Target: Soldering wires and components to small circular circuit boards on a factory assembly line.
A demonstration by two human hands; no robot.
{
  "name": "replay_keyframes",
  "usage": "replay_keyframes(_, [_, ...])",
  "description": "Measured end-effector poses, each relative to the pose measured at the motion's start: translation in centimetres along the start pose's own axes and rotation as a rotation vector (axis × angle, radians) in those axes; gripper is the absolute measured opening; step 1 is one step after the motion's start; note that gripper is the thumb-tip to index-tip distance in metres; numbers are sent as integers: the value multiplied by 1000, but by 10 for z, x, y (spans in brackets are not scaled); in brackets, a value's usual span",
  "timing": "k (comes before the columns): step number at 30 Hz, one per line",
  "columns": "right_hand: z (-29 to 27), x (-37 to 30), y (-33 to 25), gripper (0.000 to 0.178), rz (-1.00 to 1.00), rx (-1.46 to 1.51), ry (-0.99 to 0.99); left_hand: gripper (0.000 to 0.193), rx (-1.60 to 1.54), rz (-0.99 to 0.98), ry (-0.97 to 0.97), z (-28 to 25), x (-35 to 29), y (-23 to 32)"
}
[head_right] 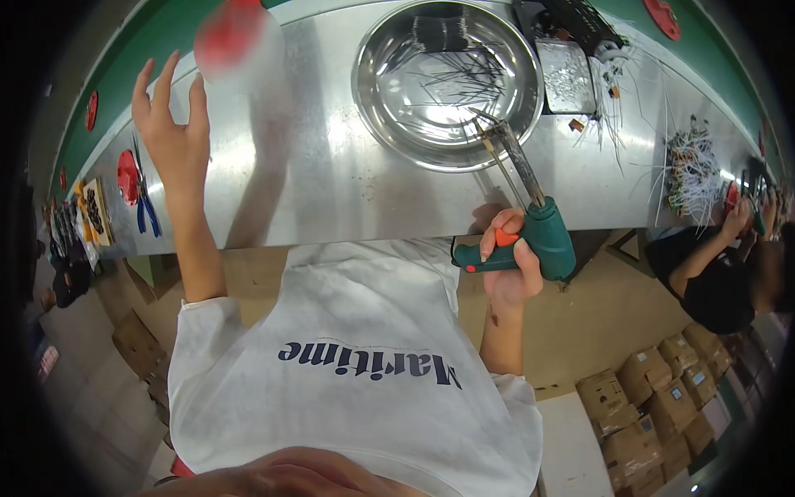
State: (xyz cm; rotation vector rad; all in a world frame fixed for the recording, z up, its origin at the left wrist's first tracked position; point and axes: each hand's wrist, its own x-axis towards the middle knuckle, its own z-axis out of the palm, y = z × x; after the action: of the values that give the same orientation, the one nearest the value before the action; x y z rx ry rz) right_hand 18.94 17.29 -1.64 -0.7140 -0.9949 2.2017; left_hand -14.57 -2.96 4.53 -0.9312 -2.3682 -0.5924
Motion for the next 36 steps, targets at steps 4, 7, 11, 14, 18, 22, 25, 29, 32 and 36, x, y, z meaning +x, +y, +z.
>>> replay_keyframes(4, [1,0,1,28,-1,38,23,24,-397,251,-219,14,4,54])
replay_keyframes(7, [2,0,3,27,-14,71,43,17,-502,417,-391,33,6,99])
replay_keyframes(11, [3,-1,5,27,-20,101,36,3,-378,622,-609,65,6,123])
replay_keyframes(14, [4,-1,4,27,-27,107,43,6,-313,699,-673,73,9,130])
replay_keyframes(18, [6,-2,4,27,-7,107,48,13,-300,754,-670,79,12,132])
replay_keyframes(22, [6,0,5,28,-13,93,26,21,-309,751,-680,86,12,130])
replay_keyframes(25, [8,-1,5,28,-13,95,29,19,-372,722,-701,86,12,125])
replay_keyframes(29, [10,-1,6,27,-6,89,30,12,-536,559,-692,76,16,125])
replay_keyframes(32, [8,-1,6,27,-12,100,29,9,-678,403,-758,58,14,127])
replay_keyframes(36, [9,-2,7,27,0,106,40,7,-881,121,-819,20,-2,130])
